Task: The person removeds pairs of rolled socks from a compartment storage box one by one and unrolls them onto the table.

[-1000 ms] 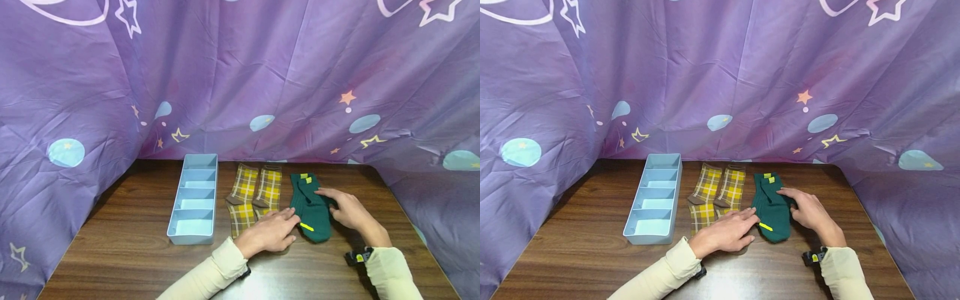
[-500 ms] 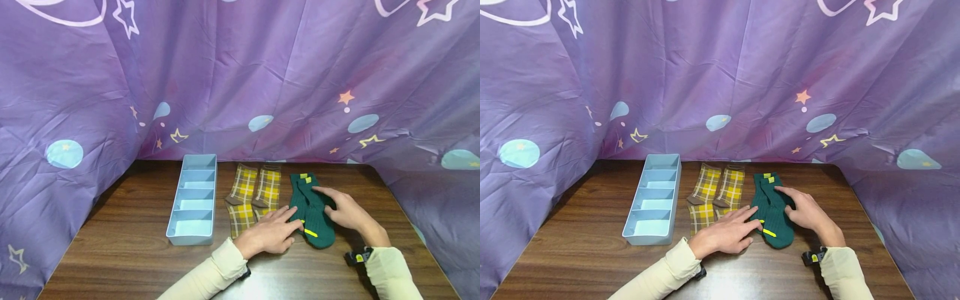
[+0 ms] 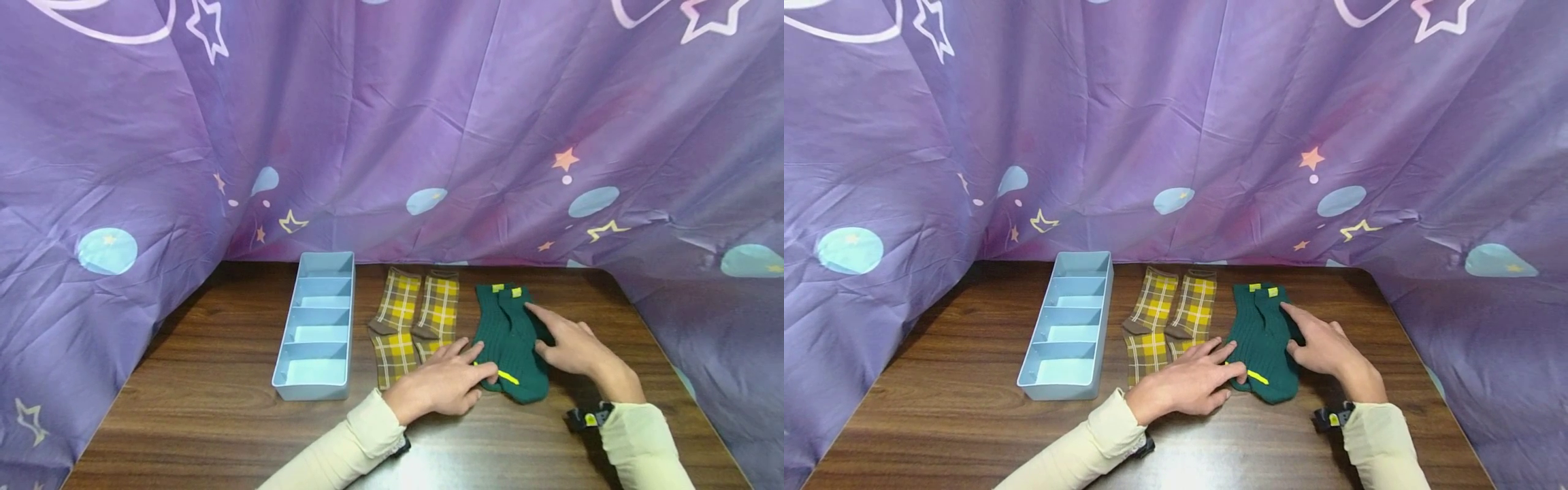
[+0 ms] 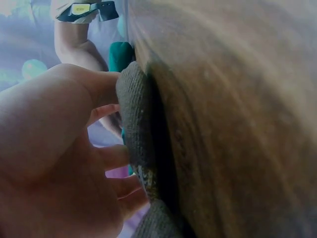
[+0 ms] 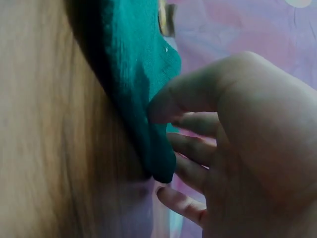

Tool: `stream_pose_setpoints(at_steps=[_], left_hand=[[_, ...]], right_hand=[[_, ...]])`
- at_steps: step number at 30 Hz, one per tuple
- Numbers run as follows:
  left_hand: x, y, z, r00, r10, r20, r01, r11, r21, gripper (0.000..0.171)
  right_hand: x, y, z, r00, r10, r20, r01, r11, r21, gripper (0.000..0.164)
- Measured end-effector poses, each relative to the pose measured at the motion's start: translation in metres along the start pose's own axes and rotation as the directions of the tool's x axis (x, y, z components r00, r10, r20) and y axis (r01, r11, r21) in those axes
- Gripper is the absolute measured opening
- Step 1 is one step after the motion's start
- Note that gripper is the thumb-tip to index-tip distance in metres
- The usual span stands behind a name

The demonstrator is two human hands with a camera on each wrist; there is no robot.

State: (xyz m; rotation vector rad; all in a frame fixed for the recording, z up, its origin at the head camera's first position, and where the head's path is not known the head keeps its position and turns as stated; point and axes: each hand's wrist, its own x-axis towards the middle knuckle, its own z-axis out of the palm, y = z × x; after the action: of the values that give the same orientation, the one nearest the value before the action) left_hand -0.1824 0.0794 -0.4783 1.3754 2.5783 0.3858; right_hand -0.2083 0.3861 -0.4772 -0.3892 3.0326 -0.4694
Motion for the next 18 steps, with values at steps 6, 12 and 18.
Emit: stream_pose_setpoints(at_steps=[6,12,18], left_hand=[[0.0,0.001,0.0,1.0,-0.017,0.005,0.017,1.0,-0.01,0.022],[-0.002,0.003,-0.001,0.999,-0.043,0.027,0.044,0.999,-0.021,0.024],[-0.004,0.009,-0.004,0.997,-0.07,0.018,0.069,0.998,0.012,0.024]], right_hand=[[-0.001,0.012,-0.004,0.999,0.037,0.031,-0.036,0.999,-0.02,0.07],[-0.003,0.02,-0.005,0.994,0.075,0.075,-0.074,0.997,-0.016,0.074],[-0.003,0.024,-0.003,0.994,0.09,0.066,-0.088,0.996,-0.029,0.074]])
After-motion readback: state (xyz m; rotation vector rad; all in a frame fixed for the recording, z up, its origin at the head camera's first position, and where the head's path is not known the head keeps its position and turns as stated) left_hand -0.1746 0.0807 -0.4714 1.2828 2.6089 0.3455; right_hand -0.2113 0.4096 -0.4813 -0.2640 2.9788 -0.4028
